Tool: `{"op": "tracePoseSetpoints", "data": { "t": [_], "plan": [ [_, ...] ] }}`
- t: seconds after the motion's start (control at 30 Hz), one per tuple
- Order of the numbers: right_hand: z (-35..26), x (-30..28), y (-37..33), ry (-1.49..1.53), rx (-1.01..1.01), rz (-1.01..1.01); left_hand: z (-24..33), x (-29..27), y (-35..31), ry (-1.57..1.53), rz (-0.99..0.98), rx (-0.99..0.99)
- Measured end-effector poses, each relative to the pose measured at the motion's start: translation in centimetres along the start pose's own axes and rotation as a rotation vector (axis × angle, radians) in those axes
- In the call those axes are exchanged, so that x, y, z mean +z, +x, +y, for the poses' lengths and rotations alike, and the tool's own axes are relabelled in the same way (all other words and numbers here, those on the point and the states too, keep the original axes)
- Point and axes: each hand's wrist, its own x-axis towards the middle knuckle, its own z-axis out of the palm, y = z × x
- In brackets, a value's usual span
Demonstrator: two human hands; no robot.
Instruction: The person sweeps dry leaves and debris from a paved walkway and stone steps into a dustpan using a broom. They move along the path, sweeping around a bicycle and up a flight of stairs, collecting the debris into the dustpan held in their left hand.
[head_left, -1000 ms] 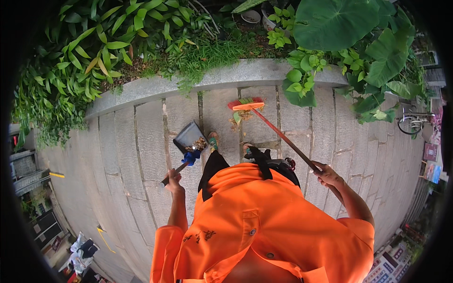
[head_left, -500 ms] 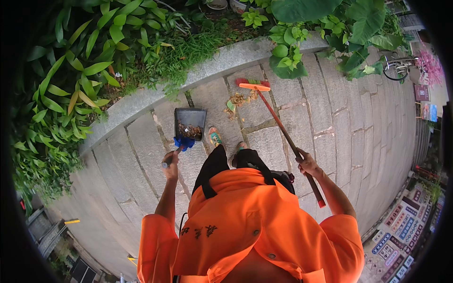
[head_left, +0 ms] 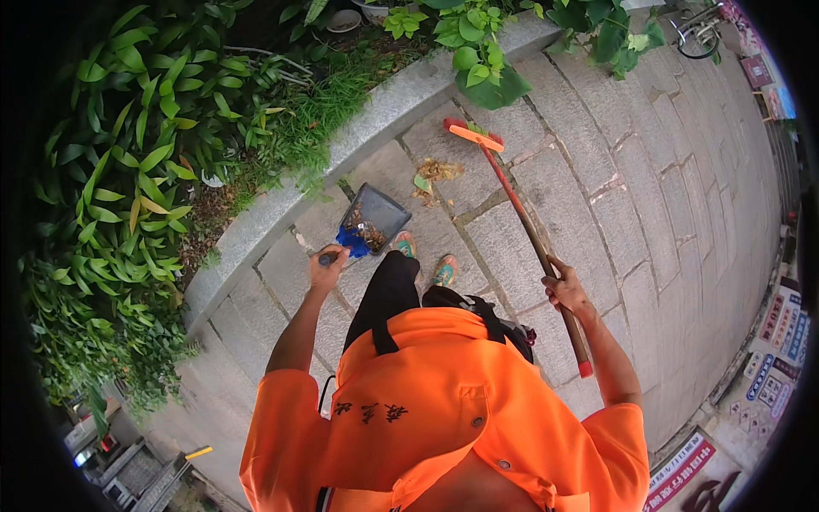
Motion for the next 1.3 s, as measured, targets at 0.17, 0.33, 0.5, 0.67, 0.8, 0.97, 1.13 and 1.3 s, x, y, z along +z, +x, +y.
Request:
{"op": "tracePoseSetpoints", "data": {
  "t": [0.17,0.33,0.5,0.67,0.8,0.97,1.13,1.3],
  "plan": [
    [-0.7,2.5,1.9,-0.096,-0.043,0.094,-2.2,3.0,4.9,0.093,-0.109,0.083],
    [-0.6,10.8,2.6,-0.160,-0.129,0.087,-5.2,4.3,9.6,0.120,-0.183,0.134],
    [1.2,19.8,-4.3,-0.141,-0.049,-0.087,-4.6,4.8,11.4,0.194,-0.262,0.138],
    [-0.5,20.0,-12.6,0.332,0.231,-0.208,-6.4,3.0,12.3,0.191,-0.289,0.129],
    [-1.9,21.3,-15.3,0.479,0.236,-0.084,-7.7,1.5,11.4,0.193,-0.341,0.194],
    [-1.4,20.2,-12.1,0.382,0.234,0.104,-8.1,0.0,11.8,0.161,-0.394,0.180],
    [-2.0,20.1,-8.9,0.225,0.243,0.185,-7.1,-1.4,12.6,0.228,-0.530,0.249],
    [-2.0,25.7,-11.0,0.553,0.327,0.064,-6.3,-0.5,12.0,0.271,-0.540,0.289]
  ]
}}
